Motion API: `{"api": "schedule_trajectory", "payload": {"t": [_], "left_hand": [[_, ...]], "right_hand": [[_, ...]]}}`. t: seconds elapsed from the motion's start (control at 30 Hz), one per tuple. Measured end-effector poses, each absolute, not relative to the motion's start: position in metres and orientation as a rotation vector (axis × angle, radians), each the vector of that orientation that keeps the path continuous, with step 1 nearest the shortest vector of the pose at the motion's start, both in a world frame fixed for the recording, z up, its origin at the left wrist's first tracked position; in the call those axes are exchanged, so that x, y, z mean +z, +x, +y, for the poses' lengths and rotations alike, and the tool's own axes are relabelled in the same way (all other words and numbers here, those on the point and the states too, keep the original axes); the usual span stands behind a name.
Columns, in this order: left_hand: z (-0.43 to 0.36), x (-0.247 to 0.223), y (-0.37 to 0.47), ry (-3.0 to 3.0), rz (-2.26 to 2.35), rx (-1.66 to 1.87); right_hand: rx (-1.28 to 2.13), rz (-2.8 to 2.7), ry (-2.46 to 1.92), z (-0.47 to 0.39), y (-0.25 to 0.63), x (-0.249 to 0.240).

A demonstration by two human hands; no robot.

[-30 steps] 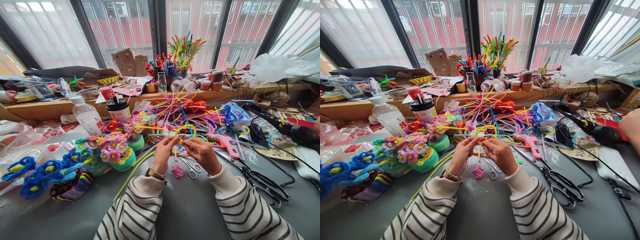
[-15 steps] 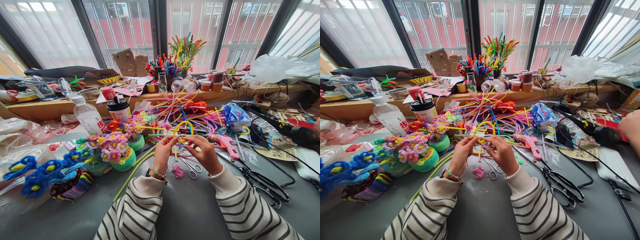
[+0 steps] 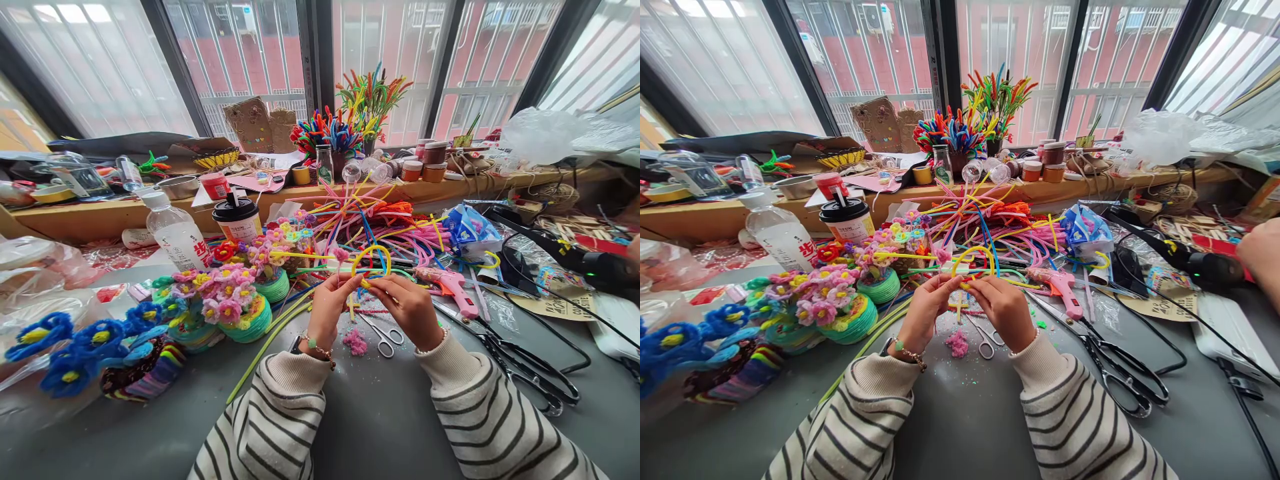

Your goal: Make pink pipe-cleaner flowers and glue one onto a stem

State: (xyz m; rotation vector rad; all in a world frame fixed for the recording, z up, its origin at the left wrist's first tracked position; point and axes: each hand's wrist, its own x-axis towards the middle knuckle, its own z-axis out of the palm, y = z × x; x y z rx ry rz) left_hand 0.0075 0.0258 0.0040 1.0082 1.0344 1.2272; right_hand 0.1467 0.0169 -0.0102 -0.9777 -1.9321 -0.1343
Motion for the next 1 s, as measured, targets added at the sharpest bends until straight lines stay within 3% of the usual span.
{"api": "schedule_trajectory", "payload": {"t": [0.37, 0.73, 1.0], "left_hand": [[0.029, 0.005, 0.004, 1.125, 1.044, 1.300], [0.032, 0.006, 0.004, 1.131, 1.034, 1.400], [0.031, 0.005, 0.005, 1.128, 1.061, 1.398]], "right_hand": [[-0.098, -2.011, -1.024, 0.016, 0.152, -0.009], [-0.049, -1.894, -1.967, -0.074, 0.305, -0.034], [0.218, -2.079, -1.989, -0.082, 0.317, -0.048]]}}
